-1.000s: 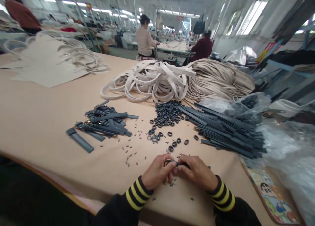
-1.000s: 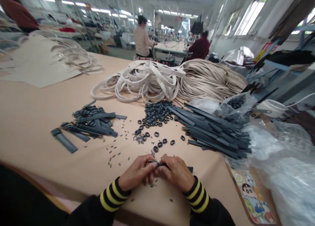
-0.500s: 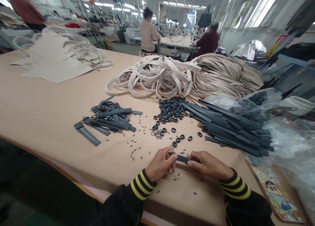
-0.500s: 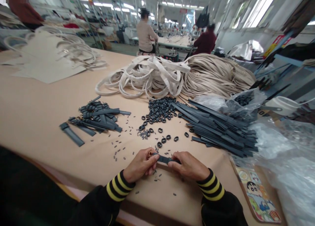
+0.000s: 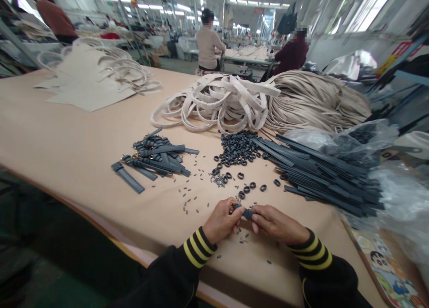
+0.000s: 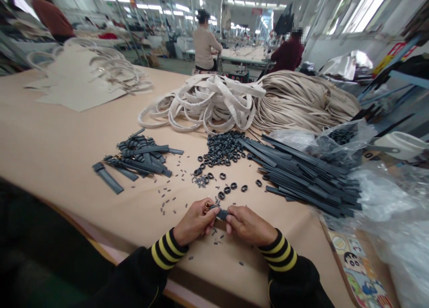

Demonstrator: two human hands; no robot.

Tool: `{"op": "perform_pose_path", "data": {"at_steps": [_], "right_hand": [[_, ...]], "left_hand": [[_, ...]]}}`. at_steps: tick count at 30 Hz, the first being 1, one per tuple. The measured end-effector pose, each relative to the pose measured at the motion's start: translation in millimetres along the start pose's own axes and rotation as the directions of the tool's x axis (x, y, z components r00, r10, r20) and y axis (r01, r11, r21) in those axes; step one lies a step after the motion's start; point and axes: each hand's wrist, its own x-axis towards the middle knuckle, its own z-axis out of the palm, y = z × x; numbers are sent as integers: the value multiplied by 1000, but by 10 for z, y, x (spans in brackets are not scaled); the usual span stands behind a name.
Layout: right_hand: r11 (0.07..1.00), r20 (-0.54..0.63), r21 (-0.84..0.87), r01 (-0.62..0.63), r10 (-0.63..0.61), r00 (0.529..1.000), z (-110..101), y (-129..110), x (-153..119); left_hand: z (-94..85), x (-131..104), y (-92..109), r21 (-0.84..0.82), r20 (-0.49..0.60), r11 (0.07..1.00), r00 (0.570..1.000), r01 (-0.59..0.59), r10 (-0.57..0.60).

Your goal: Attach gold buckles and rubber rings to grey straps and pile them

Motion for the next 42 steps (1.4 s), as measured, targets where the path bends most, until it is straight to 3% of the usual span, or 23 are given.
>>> {"op": "perform_pose_path", "data": {"at_steps": [8, 15, 23, 25, 28, 30, 32, 36, 39, 42], "right_hand": [[993, -53, 117, 2, 4, 999, 69, 34, 43], [997, -11, 82, -10, 11, 1000, 95, 46, 62], [995, -41, 60, 78, -75, 996, 115, -39, 74], [995, -73, 82, 62, -56, 996, 164, -17, 109], [993, -135, 120, 12, 4, 991, 230, 45, 161], [987, -126, 157, -36, 56, 990, 243, 98, 168], [972, -98, 212, -97, 120, 988, 230, 146, 151], [939, -108, 295, -177, 217, 970, 183, 183, 108], [937, -113, 300, -179, 222, 969, 177, 181, 107], [927, -109, 316, -205, 250, 962, 195, 223, 123]], "left_hand": [[46, -5, -42, 79, -71, 996, 997, -37, 42], [-18, -41, -61, 86, 117, 993, 991, -76, 65], [-12, -14, -58, 121, 242, 993, 970, 2, -32], [-22, 13, -54, 75, 225, 997, 974, 8, -25], [-136, 80, -23, 17, 94, 999, 995, -28, 27], [-338, 128, 36, 43, -36, 997, 997, -65, 67], [-666, 172, 133, 115, -178, 991, 980, -74, 94], [-1598, 245, 376, 400, -437, 915, 889, 57, 136], [-2311, 269, 518, 498, -533, 854, 830, 151, 164], [-2837, 259, 565, 592, -620, 754, 760, 287, 197]]}}
